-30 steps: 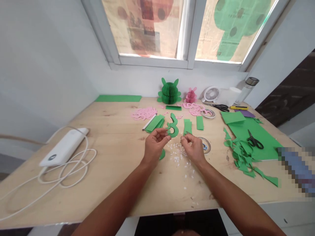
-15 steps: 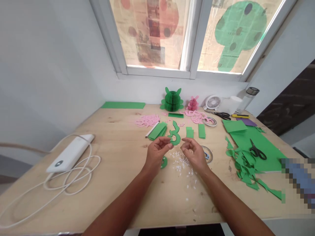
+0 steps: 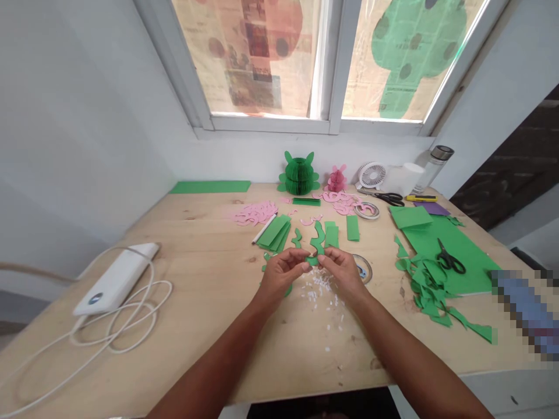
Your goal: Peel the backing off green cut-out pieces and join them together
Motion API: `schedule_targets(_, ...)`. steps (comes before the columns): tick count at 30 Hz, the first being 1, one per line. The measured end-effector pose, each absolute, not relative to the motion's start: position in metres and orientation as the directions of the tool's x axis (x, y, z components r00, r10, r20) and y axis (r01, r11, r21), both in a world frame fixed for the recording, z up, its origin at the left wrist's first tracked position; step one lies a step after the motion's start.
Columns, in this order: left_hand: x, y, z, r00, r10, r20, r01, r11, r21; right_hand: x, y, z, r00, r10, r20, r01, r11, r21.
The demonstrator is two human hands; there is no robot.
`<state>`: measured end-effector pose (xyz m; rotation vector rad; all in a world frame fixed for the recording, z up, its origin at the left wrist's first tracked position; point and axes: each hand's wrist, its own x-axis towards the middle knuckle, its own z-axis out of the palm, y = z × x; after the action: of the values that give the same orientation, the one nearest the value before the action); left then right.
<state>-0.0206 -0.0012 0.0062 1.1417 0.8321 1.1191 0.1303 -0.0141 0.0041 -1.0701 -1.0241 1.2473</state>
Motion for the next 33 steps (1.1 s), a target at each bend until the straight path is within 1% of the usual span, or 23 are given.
schedule_targets(3,-0.023,-0.001,0.008,0.299,0.954,0.033,-0.252,0.045,0.967,0.132,-0.012,0.001,0.071,0.997,0.007,-0.28,0.027,-0.959)
schedule_targets(6,-0.025,0.0,0.01,0.319,0.947,0.04,-0.242,0.041,0.969,0.134,-0.01,-0.004,0.068,0.997,-0.035,-0.376,-0.007,-0.926)
schedule_targets(8,-0.026,0.001,0.009,0.319,0.946,0.056,-0.224,0.018,0.974,0.134,-0.009,-0.005,0.058,0.997,-0.044,-0.398,-0.017,-0.917)
schedule_targets(14,-0.025,0.004,0.002,0.301,0.937,0.175,-0.101,-0.151,0.983,0.132,-0.011,0.0,0.045,0.999,-0.003,-0.316,0.012,-0.949)
schedule_targets(16,-0.024,0.004,0.0,0.291,0.937,0.195,-0.078,-0.18,0.981,0.132,-0.012,0.0,0.045,0.999,0.004,-0.306,0.018,-0.952)
schedule_targets(21,-0.021,0.004,0.005,0.299,0.939,0.169,-0.092,-0.148,0.985,0.133,-0.012,-0.002,0.033,0.999,0.007,-0.319,0.017,-0.948)
schedule_targets(24,-0.024,0.004,0.018,0.362,0.928,0.087,-0.064,-0.068,0.996,0.134,-0.012,-0.001,0.036,0.999,0.018,-0.279,0.027,-0.96)
schedule_targets(26,-0.031,0.003,0.026,0.37,0.929,0.033,0.013,-0.041,0.999,0.135,-0.012,0.0,0.043,0.999,0.029,-0.244,0.039,-0.969)
schedule_targets(29,-0.051,-0.003,0.032,0.265,0.963,0.047,0.191,-0.1,0.976,0.137,-0.012,0.001,0.057,0.998,0.013,-0.196,0.024,-0.98)
schedule_targets(31,-0.066,-0.013,0.028,0.2,0.976,0.086,0.377,-0.157,0.913,0.137,-0.013,0.002,0.033,0.999,0.009,-0.161,0.014,-0.987)
schedule_targets(33,-0.079,-0.025,0.02,0.18,0.978,0.105,0.585,-0.192,0.788,0.136,-0.013,0.002,0.003,1.0,-0.006,-0.132,-0.005,-0.991)
